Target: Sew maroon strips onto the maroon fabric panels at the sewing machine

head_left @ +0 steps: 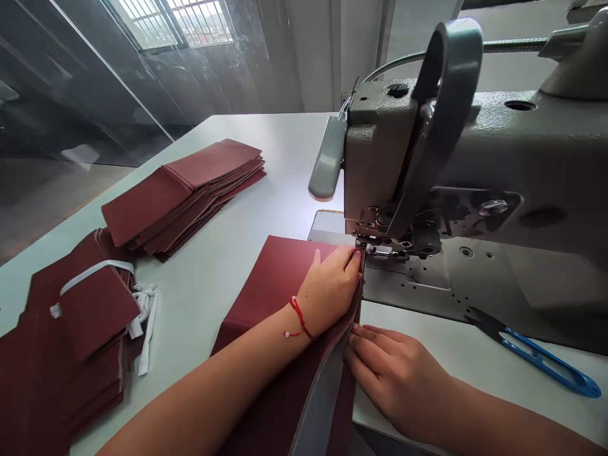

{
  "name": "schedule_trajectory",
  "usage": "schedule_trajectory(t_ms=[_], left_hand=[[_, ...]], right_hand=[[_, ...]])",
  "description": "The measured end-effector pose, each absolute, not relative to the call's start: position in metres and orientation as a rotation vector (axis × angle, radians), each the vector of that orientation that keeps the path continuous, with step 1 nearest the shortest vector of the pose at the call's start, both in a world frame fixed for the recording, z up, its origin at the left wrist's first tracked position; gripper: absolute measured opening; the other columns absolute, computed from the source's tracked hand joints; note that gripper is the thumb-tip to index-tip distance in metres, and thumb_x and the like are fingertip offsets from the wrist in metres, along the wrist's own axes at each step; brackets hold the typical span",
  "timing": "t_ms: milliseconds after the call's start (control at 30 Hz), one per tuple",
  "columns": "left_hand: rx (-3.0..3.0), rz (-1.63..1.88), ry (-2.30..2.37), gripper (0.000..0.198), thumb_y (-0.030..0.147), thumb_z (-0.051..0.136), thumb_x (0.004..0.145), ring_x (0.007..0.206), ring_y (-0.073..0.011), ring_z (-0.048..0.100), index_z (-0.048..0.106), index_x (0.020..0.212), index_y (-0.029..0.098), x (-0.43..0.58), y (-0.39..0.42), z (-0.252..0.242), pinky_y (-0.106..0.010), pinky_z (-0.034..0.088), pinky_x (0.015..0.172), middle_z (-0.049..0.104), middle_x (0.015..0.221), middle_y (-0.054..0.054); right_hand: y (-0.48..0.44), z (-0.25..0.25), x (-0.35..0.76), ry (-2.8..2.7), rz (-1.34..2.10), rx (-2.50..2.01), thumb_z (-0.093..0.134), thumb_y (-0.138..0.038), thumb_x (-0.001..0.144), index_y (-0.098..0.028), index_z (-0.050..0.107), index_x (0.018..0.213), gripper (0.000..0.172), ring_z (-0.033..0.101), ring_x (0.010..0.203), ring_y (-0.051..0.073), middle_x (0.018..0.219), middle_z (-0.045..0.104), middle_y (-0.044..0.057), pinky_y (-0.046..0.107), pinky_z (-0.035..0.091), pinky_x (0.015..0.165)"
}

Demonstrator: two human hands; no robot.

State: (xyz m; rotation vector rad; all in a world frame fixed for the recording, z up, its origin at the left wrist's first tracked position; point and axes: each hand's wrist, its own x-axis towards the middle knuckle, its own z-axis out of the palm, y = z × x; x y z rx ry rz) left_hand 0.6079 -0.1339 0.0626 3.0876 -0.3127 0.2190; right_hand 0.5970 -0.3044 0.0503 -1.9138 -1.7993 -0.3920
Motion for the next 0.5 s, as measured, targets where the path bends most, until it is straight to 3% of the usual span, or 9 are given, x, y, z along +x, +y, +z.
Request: schedule_trajectory(t_ms=[300,500], left_hand=[[3.058,0.195,-0.239,0.033,0.019,0.034,0.099,0.113,-0.0266,0.056,0.05,0.127,0.013,0.6083,-0.136,0.0626,-0.057,0.048,0.097,0.056,0.127,-0.015],[3.033,0.249,-0.245,0.028,0.015,0.034,0.096,0.111,-0.0262,0.057,0.054,0.116,0.015,0.6079,-0.1336,0.0586,-0.058,0.047,0.096,0.058,0.125,-0.014]], right_hand=[[-0.3076,0.0488,0.596,-1.795,-0.402,-1.913,0.037,-0.001,0.085,-0.009,0.068,0.083,0.032,0.065,0.085,0.023,0.079,0.064,0.013,0.034,0.055,0.082],[-0.3062,0.0476,0.5945,-1.779,-0.426,-1.919,0.036,0.0,0.086,-0.01,0.068,0.082,0.034,0.066,0.086,0.023,0.081,0.065,0.013,0.034,0.056,0.082]])
